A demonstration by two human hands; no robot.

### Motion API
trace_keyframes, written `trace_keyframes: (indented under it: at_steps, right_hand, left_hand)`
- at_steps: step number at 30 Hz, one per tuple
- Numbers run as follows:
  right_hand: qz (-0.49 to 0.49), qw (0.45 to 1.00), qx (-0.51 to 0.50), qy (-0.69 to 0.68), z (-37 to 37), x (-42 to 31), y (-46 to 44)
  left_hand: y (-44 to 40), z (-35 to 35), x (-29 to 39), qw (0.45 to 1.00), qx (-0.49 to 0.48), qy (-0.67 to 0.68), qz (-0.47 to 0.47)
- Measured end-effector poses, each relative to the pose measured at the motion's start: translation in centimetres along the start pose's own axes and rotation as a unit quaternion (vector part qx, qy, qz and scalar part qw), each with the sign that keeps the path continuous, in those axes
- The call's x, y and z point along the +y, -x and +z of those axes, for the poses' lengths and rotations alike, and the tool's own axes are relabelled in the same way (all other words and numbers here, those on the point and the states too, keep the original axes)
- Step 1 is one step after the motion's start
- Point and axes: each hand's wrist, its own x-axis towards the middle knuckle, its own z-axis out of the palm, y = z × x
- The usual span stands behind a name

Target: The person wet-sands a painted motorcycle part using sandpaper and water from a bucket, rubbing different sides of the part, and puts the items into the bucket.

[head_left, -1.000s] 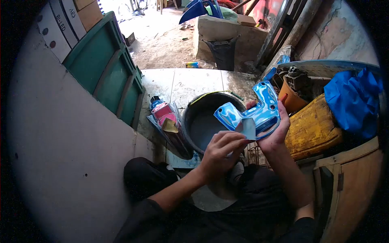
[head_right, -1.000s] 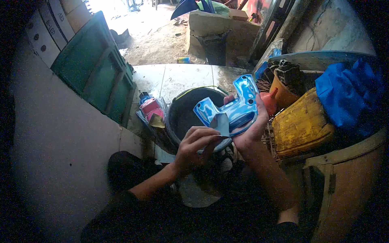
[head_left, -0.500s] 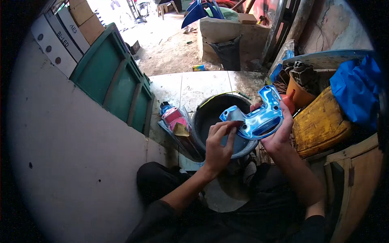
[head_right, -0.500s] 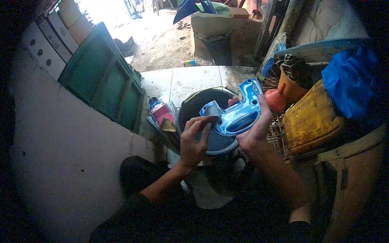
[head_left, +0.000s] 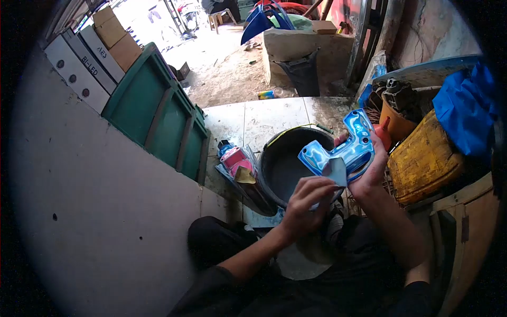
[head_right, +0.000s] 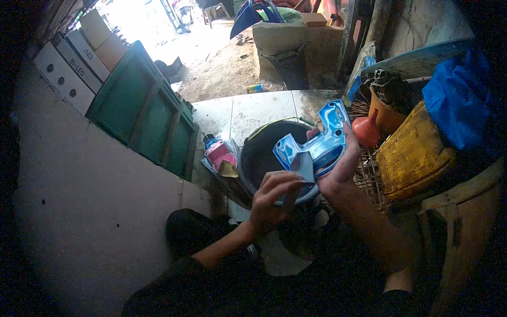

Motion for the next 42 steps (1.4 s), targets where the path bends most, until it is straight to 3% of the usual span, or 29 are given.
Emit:
trace_keyframes:
  at_steps: [2, 3, 6, 7, 9, 14, 16, 20, 28, 32, 34, 36, 37, 38, 40, 42]
  right_hand:
    - [0.03, 1.0, 0.004, -0.008, -0.3, -0.1, 0.1]
    - [0.031, 0.999, 0.007, -0.008, -0.2, 0.0, 0.4]
    - [0.029, 0.999, 0.04, -0.005, 1.1, 0.1, 0.9]
    - [0.021, 1.0, 0.022, -0.003, 0.7, 0.3, 0.7]
    - [0.035, 0.999, 0.002, -0.008, -0.1, 0.0, 0.4]
    - [0.053, 0.998, 0.014, 0.001, 0.5, 0.1, 0.9]
    - [0.053, 0.999, -0.006, 0.014, 0.6, 0.0, 0.9]
    - [0.059, 0.998, 0.014, 0.005, 0.8, -0.2, 0.9]
    - [0.057, 0.998, 0.004, 0.011, 0.7, 0.0, 1.0]
    - [0.047, 0.998, -0.02, 0.035, 0.1, -0.3, 0.8]
    - [0.065, 0.998, 0.008, -0.026, 0.5, -0.1, 0.8]
    - [0.066, 0.998, 0.013, -0.021, 0.8, -0.2, 0.9]
    - [0.062, 0.998, 0.014, -0.011, 0.8, -0.2, 1.0]
    - [0.058, 0.998, 0.015, -0.001, 0.8, -0.2, 1.0]
    - [0.054, 0.998, -0.012, 0.003, 0.2, -0.2, 0.5]
    - [0.064, 0.998, -0.006, -0.012, 0.3, -0.3, 0.7]
  left_hand:
    - [-0.1, -0.1, 0.3, 0.998, -0.015, -0.029, 0.048]
    - [-0.2, -0.5, -0.2, 0.999, 0.008, -0.048, 0.021]
    - [-0.9, -0.7, -0.6, 0.968, 0.067, 0.066, -0.232]
    - [-0.8, -0.6, -0.5, 0.968, 0.069, 0.066, -0.231]
    - [-0.3, -0.1, -0.1, 0.999, 0.043, -0.02, -0.017]
    - [-0.7, -0.9, -1.1, 0.986, 0.049, -0.131, -0.095]
    - [-0.6, -1.1, -1.5, 0.986, 0.036, -0.156, -0.053]
    - [-1.0, -0.8, 0.4, 0.995, 0.013, -0.075, 0.057]
    - [-1.4, -2.3, -1.0, 0.986, -0.099, -0.131, -0.021]
    - [-0.9, -1.7, 1.2, 0.992, -0.098, -0.054, 0.059]
    - [-0.8, -1.7, -0.2, 0.994, -0.083, -0.061, 0.04]
    - [-1.0, -1.6, -1.7, 0.989, -0.042, -0.072, -0.125]
    - [-0.7, -1.5, -2.2, 0.986, -0.044, -0.029, -0.157]
    - [-0.6, -1.4, -1.6, 0.986, -0.042, -0.029, -0.156]
    - [-0.4, -1.2, 0.4, 0.998, -0.062, -0.016, 0.0]
    - [-0.4, -1.3, 1.2, 0.996, -0.084, -0.004, 0.005]
